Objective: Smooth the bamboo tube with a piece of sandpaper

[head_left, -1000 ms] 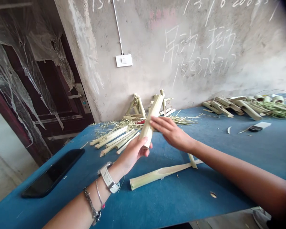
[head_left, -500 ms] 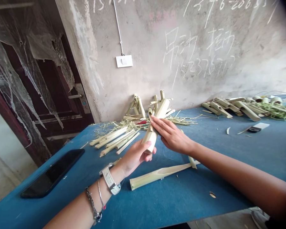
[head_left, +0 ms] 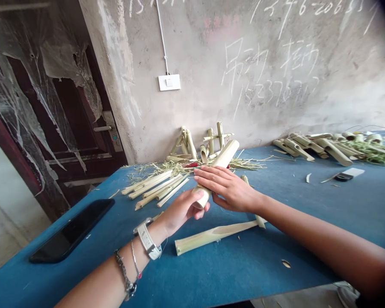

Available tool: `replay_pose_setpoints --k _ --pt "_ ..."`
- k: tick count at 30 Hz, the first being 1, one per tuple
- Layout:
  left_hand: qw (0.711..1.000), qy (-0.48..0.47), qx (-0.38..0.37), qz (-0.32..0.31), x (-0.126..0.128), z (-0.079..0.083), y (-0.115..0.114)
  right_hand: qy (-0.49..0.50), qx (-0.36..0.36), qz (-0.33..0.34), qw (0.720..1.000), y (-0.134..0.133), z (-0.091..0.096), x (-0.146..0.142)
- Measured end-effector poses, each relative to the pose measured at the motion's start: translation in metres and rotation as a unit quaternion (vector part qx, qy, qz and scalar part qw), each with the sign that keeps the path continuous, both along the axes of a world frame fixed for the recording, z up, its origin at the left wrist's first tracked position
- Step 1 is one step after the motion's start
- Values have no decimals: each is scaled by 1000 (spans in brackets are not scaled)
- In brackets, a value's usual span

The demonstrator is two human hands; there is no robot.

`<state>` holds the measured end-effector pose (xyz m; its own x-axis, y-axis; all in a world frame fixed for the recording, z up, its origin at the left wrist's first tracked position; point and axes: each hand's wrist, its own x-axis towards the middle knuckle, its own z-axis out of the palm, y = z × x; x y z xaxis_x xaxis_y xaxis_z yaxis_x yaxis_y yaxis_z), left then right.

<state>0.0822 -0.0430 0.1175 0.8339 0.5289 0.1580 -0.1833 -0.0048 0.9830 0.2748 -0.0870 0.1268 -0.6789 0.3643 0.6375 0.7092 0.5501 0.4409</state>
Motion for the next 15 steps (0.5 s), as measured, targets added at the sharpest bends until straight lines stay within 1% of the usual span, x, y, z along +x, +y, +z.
replay_pose_setpoints --k 2,4,6,8,10,13,15 --pt "1000 4 7 -7 -1 -1 0 4 7 -39 999 4 5 17" --pt "1000 8 6 -17 -1 0 -1 56 21 -104 993 11 9 41" --pt "1000 11 4 -27 -2 0 -2 119 40 -159 979 17 9 60" --pt "1000 13 1 -26 -1 0 -3 147 50 -173 973 19 6 61" --pt "1000 10 -1 -12 0 -1 -2 134 43 -142 980 15 1 44" --pt "1000 -3 10 21 1 -4 1 74 20 -51 996 4 -5 4" --pt "999 -12 24 32 1 -5 2 27 17 -5 999 -1 -5 -10"
